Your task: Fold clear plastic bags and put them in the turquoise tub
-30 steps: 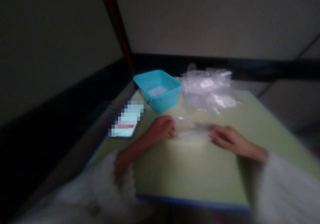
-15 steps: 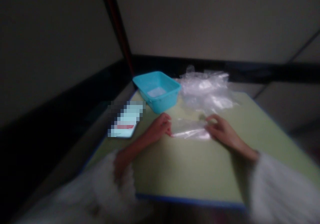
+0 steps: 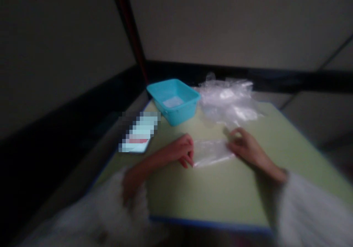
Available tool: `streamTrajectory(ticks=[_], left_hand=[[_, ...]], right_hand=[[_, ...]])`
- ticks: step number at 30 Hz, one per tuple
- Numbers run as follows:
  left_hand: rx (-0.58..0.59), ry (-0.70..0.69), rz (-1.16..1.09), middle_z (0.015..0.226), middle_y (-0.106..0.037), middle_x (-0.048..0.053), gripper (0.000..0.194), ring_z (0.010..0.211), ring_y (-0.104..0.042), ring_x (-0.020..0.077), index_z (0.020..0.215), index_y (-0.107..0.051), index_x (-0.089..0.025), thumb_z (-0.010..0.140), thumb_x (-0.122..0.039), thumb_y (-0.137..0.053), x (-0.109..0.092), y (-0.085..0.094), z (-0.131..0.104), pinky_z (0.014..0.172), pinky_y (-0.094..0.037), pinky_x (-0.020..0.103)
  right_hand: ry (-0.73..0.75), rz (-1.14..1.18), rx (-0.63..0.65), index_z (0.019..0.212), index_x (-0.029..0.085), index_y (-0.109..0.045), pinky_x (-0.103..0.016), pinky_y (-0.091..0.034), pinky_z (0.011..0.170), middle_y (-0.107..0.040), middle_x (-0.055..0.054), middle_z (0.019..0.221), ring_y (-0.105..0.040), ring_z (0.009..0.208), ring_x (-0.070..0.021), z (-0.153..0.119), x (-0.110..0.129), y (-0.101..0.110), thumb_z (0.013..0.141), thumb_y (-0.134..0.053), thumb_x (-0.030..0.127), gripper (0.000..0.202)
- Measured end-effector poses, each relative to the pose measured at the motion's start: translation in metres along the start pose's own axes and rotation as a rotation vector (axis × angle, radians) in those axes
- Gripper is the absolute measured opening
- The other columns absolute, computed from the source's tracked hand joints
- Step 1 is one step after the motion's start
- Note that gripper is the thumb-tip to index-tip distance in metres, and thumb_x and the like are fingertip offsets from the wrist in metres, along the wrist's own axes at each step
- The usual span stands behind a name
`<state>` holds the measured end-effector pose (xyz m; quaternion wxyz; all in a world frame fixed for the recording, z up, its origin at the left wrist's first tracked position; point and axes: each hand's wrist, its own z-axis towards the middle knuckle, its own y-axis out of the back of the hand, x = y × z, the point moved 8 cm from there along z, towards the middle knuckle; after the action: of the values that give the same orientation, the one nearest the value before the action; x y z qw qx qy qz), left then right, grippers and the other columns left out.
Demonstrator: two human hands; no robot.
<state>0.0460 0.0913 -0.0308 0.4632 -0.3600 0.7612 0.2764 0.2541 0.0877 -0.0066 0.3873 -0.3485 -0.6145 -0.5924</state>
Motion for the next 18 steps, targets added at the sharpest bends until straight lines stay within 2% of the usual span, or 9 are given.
streamTrajectory(ticks=[10, 18], left_hand=[[0.002, -0.025, -0.026, 0.061, -0.055, -0.007, 0.014, 0.053, -0.068, 0.0152, 0.083, -0.037, -0.019, 0.078, -0.023, -0.050, 0.003, 0.002, 0.004, 0.039, -0.042, 0.014], [0.064, -0.040, -0.013, 0.063, -0.056, -0.005, 0.013, 0.059, -0.069, 0.0161, 0.084, -0.037, -0.019, 0.083, -0.026, -0.048, 0.003, -0.001, 0.001, 0.043, -0.043, 0.014]], right_hand=[[0.114, -0.129, -0.079, 0.092, 0.022, -0.038, -0.023, -0.034, 0.039, -0.059, 0.002, 0.058, -0.052, 0.045, -0.0145, -0.003, 0.006, 0.001, 0.074, -0.054, 0.038, 0.029], [0.196, -0.294, -0.100, 0.094, 0.021, -0.041, -0.024, -0.033, 0.042, -0.058, 0.001, 0.057, -0.050, 0.046, -0.0143, -0.006, 0.019, 0.001, 0.079, -0.050, 0.036, 0.023]])
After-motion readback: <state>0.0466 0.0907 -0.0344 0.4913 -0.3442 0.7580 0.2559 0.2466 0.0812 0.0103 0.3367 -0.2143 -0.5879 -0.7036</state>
